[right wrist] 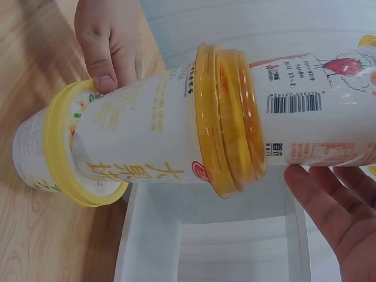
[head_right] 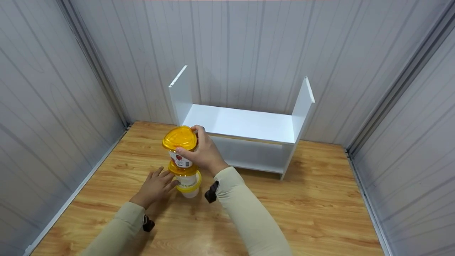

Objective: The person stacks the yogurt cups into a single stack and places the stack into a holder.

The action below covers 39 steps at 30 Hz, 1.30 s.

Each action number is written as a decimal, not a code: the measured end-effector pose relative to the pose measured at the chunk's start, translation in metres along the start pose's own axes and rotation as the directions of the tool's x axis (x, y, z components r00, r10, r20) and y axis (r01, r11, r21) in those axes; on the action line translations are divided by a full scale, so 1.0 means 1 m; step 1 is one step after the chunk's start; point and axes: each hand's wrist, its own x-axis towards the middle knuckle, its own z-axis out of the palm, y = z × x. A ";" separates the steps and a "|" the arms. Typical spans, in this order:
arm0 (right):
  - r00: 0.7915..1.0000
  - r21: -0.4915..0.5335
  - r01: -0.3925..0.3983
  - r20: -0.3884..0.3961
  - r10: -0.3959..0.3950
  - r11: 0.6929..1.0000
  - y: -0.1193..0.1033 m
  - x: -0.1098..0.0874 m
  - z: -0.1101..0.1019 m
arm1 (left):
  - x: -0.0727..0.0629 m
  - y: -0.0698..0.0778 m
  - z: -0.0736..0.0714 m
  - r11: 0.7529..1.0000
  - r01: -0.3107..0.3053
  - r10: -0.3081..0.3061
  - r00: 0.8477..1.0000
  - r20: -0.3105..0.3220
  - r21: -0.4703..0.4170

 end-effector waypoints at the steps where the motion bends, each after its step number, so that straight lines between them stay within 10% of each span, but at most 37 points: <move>1: 1.000 -0.001 -0.003 0.001 0.003 1.000 0.000 0.000 0.000 | 0.000 0.000 0.000 1.000 0.000 0.000 1.000 0.001 0.002; 18: 1.000 0.028 -0.013 0.021 0.013 1.000 0.000 0.000 0.006 | -0.002 0.003 0.000 1.000 -0.013 0.014 1.000 -0.025 0.020; 27: 0.999 0.036 -0.037 0.028 0.036 0.999 -0.001 0.000 0.006 | -0.001 0.012 -0.001 0.974 0.004 -0.010 1.000 -0.028 -0.227; 30: 0.999 0.036 -0.038 0.026 0.037 0.999 0.000 0.000 0.006 | 0.000 0.016 0.001 0.923 -0.008 -0.011 0.999 -0.048 -0.386; 36: 0.999 0.044 -0.032 0.025 0.031 0.999 0.002 0.000 0.006 | 0.007 0.021 0.012 0.698 -0.098 0.053 0.995 -0.085 -0.709; 39: 0.999 0.043 -0.034 0.023 0.033 0.999 0.002 0.000 0.006 | 0.009 0.023 0.017 0.632 -0.110 0.067 0.994 -0.088 -0.767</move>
